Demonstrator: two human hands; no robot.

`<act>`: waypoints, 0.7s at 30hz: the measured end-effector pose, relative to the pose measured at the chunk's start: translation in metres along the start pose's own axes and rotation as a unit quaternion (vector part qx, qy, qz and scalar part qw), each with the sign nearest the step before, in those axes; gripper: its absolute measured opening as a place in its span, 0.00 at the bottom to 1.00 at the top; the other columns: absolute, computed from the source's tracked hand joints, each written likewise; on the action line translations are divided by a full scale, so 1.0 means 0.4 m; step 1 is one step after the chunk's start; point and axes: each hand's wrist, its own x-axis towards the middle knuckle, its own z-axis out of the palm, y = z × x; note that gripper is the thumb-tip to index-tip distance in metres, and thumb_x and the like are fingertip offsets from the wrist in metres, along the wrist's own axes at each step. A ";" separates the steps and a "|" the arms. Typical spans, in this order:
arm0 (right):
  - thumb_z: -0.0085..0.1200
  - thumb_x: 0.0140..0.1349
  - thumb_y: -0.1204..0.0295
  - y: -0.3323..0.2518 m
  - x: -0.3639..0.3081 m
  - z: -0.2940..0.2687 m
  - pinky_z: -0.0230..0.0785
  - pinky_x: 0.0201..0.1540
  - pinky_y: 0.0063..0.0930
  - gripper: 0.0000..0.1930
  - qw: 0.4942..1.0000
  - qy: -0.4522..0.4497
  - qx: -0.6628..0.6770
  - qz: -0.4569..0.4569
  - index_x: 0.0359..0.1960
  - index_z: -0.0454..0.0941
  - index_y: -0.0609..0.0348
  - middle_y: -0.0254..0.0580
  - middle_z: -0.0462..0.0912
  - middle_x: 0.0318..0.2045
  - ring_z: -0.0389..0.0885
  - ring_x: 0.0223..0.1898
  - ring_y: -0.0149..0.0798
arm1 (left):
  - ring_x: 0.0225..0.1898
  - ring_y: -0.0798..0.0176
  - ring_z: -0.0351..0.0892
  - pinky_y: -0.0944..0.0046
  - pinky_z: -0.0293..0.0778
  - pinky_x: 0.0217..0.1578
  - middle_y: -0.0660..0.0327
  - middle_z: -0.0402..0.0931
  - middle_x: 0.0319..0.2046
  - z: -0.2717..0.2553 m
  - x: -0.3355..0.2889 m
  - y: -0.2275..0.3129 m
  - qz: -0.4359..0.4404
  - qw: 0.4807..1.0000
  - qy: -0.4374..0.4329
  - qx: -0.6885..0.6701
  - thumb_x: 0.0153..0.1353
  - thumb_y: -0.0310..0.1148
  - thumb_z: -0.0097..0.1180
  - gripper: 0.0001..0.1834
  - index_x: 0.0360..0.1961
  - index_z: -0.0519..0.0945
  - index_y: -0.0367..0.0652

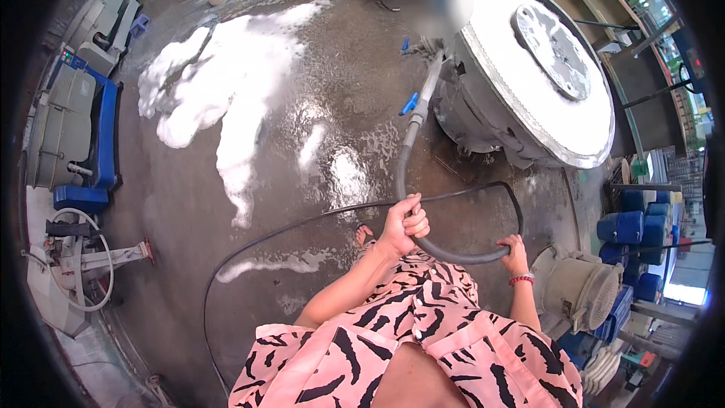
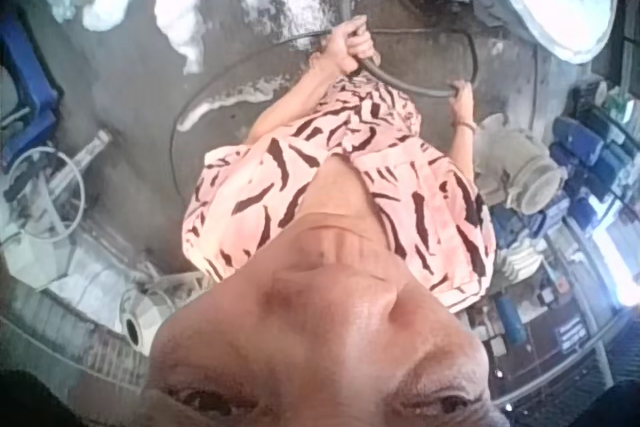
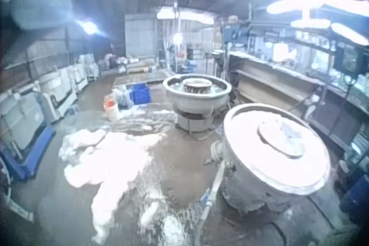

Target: The person uses a hose to spray water and foam into industrial mixing or vibrating tubs to clean them, then sprays the floor and the exterior of the machines.

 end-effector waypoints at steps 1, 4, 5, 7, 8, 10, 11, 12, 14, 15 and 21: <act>0.51 0.41 0.81 0.004 -0.008 0.003 0.65 0.38 0.35 0.08 1.000 -0.002 0.000 0.006 0.25 0.79 0.57 0.44 0.74 0.24 0.70 0.34 0.46 | 0.05 0.76 0.43 0.72 0.47 0.10 0.74 0.47 0.04 0.005 -0.002 -0.004 -0.002 1.000 -0.001 0.002 0.62 0.36 0.42 0.17 0.15 0.64 0.48; 0.50 0.39 0.82 0.021 -0.024 0.007 0.65 0.40 0.35 0.10 0.999 -0.020 -0.002 0.028 0.25 0.79 0.57 0.44 0.74 0.24 0.70 0.35 0.46 | 0.05 0.76 0.43 0.72 0.47 0.10 0.74 0.47 0.04 0.011 0.010 -0.026 -0.011 1.000 -0.010 0.026 0.61 0.36 0.43 0.17 0.15 0.64 0.48; 0.50 0.39 0.82 0.032 -0.024 0.002 0.65 0.40 0.35 0.10 0.999 -0.005 -0.004 0.033 0.25 0.79 0.57 0.44 0.74 0.24 0.70 0.35 0.46 | 0.05 0.76 0.44 0.72 0.47 0.10 0.74 0.48 0.04 0.014 0.012 -0.032 -0.012 1.000 -0.003 0.007 0.61 0.35 0.41 0.15 0.17 0.65 0.47; 0.49 0.35 0.83 0.055 -0.021 -0.004 0.64 0.42 0.34 0.12 0.999 -0.041 0.003 0.021 0.24 0.79 0.57 0.43 0.75 0.25 0.70 0.36 0.46 | 0.05 0.76 0.44 0.72 0.47 0.10 0.74 0.48 0.04 0.025 0.026 -0.042 0.013 0.999 0.035 0.018 0.62 0.36 0.42 0.16 0.16 0.64 0.47; 0.49 0.31 0.83 0.032 -0.012 -0.027 0.63 0.48 0.34 0.15 0.998 -0.054 0.010 0.036 0.25 0.79 0.56 0.43 0.75 0.27 0.71 0.39 0.47 | 0.05 0.76 0.43 0.72 0.46 0.10 0.74 0.48 0.04 0.024 0.037 -0.043 0.020 0.998 0.062 -0.006 0.61 0.36 0.43 0.17 0.15 0.64 0.48; 0.50 0.32 0.82 0.055 0.003 -0.031 0.64 0.47 0.35 0.16 0.998 -0.048 -0.005 0.031 0.28 0.79 0.55 0.42 0.75 0.30 0.70 0.41 0.47 | 0.05 0.76 0.42 0.73 0.46 0.10 0.75 0.47 0.04 0.002 0.065 -0.039 0.024 0.993 0.112 -0.033 0.59 0.39 0.46 0.19 0.12 0.61 0.51; 0.51 0.33 0.81 0.071 0.012 -0.029 0.65 0.47 0.36 0.17 0.998 -0.057 -0.022 0.016 0.30 0.79 0.53 0.41 0.75 0.33 0.70 0.43 0.48 | 0.05 0.76 0.42 0.73 0.46 0.10 0.76 0.47 0.04 -0.037 0.085 -0.032 0.026 0.990 0.126 -0.054 0.58 0.39 0.48 0.19 0.11 0.61 0.52; 0.51 0.34 0.80 0.083 0.026 -0.016 0.64 0.48 0.40 0.18 0.998 -0.047 -0.035 0.020 0.31 0.79 0.52 0.40 0.75 0.34 0.69 0.45 0.47 | 0.05 0.77 0.42 0.73 0.46 0.10 0.76 0.47 0.04 -0.071 0.102 -0.019 0.029 0.987 0.143 -0.069 0.57 0.40 0.49 0.20 0.11 0.60 0.53; 0.51 0.35 0.80 0.021 0.078 -0.019 0.61 0.49 0.49 0.19 0.996 -0.057 -0.051 0.054 0.34 0.78 0.50 0.38 0.74 0.37 0.67 0.49 0.46 | 0.06 0.76 0.43 0.74 0.47 0.10 0.76 0.46 0.04 -0.132 0.101 0.031 0.042 0.979 0.168 -0.110 0.56 0.40 0.49 0.20 0.09 0.60 0.54; 0.51 0.36 0.80 -0.042 0.113 -0.034 0.60 0.49 0.55 0.20 0.992 -0.075 -0.054 0.085 0.35 0.78 0.49 0.37 0.74 0.39 0.66 0.50 0.45 | 0.06 0.76 0.43 0.73 0.48 0.10 0.76 0.46 0.04 -0.159 0.094 0.062 0.049 0.974 0.174 -0.136 0.56 0.39 0.49 0.20 0.09 0.61 0.55; 0.51 0.39 0.79 -0.165 0.266 0.103 0.56 0.46 0.66 0.17 0.993 -0.093 -0.062 0.033 0.34 0.79 0.46 0.33 0.75 0.37 0.65 0.50 0.39 | 0.06 0.76 0.42 0.74 0.46 0.10 0.76 0.46 0.05 -0.292 0.019 0.235 0.176 0.949 0.239 -0.105 0.57 0.40 0.47 0.22 0.10 0.54 0.55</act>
